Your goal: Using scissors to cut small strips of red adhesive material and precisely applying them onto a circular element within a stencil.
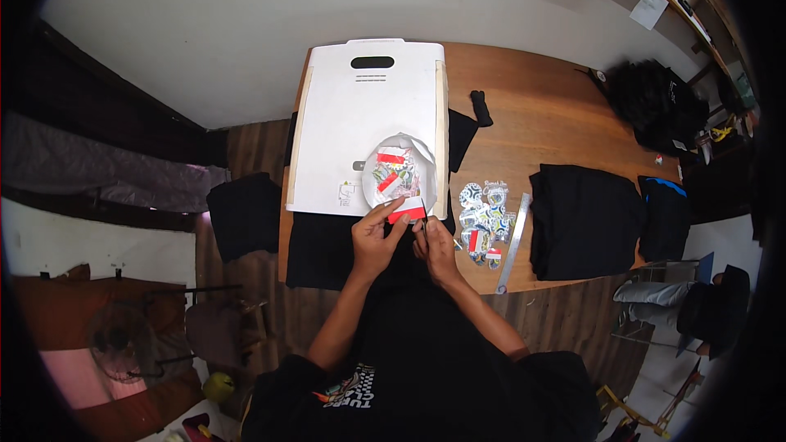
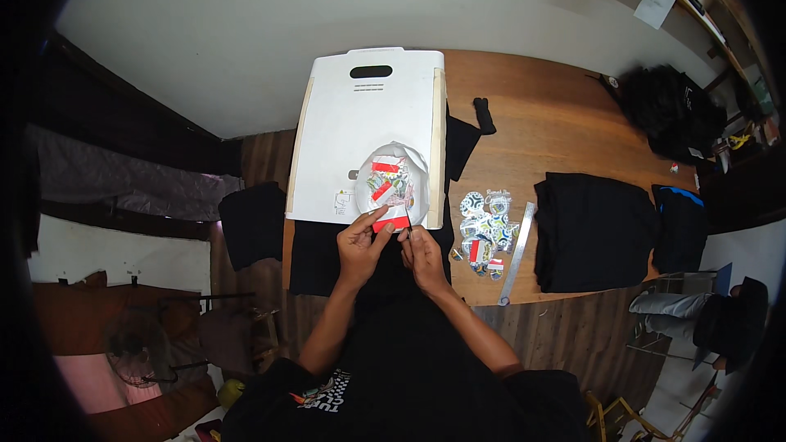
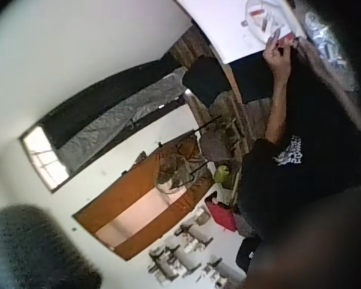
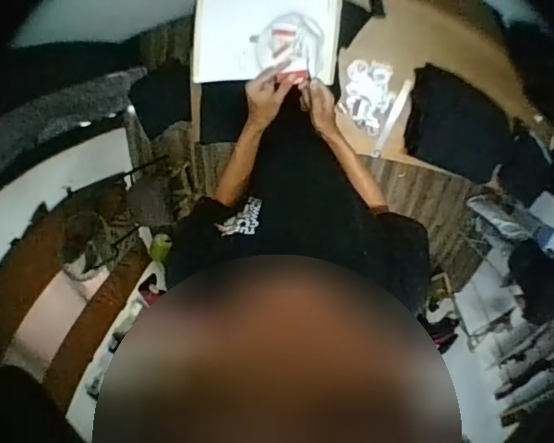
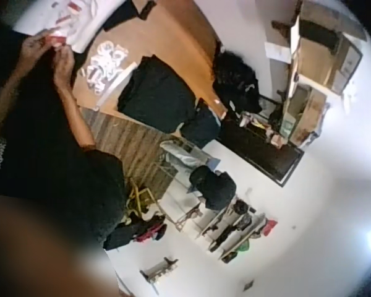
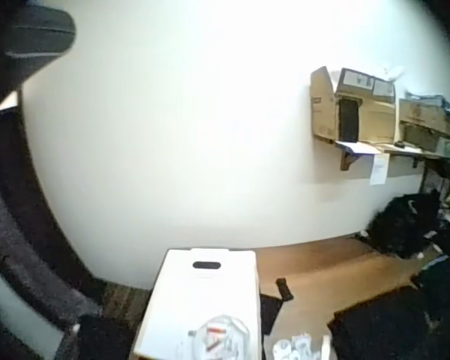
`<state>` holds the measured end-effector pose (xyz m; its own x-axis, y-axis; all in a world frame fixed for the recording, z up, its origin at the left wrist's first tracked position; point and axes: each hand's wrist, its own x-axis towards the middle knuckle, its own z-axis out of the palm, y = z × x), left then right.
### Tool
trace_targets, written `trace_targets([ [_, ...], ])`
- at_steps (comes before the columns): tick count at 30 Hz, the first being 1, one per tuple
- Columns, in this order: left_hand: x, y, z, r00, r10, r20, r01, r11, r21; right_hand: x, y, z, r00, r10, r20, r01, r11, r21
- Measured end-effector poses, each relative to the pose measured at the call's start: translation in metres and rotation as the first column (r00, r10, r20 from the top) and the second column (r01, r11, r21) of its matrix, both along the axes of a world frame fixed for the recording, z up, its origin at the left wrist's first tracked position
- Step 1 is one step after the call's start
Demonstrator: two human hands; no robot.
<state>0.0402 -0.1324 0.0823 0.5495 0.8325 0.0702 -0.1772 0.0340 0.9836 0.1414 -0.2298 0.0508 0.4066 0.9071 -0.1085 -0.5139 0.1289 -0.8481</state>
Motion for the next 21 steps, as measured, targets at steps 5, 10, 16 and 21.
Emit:
trace_targets([
  [5, 0.0003, -0.0010, -0.0021, 1.000, -0.004, 0.005, 0.004, 1.000, 0.004, 0.0014, 0.0003, -0.0018, 1.000, -0.005, -0.006, 0.005, 1.000, -0.001],
  [10, -0.0003, -0.0006, -0.0013, 1.000, -0.001, -0.007, 0.001, 1.000, 0.011, 0.0004, 0.0006, -0.0016, 1.000, -0.012, -0.001, 0.012, 1.000, -0.011],
  [16, -0.0003, -0.0005, -0.0004, 1.000, -0.001, -0.016, 0.001, 1.000, 0.002, 0.0019, 0.0012, 0.0006, 1.000, -0.005, 0.004, 0.006, 1.000, -0.015],
  [21, -0.0012, -0.0003, -0.0006, 1.000, -0.008, -0.016, 0.008, 1.000, -0.005, 0.0019, 0.0021, 0.0010, 1.000, -0.006, -0.002, 0.006, 1.000, -0.023],
])
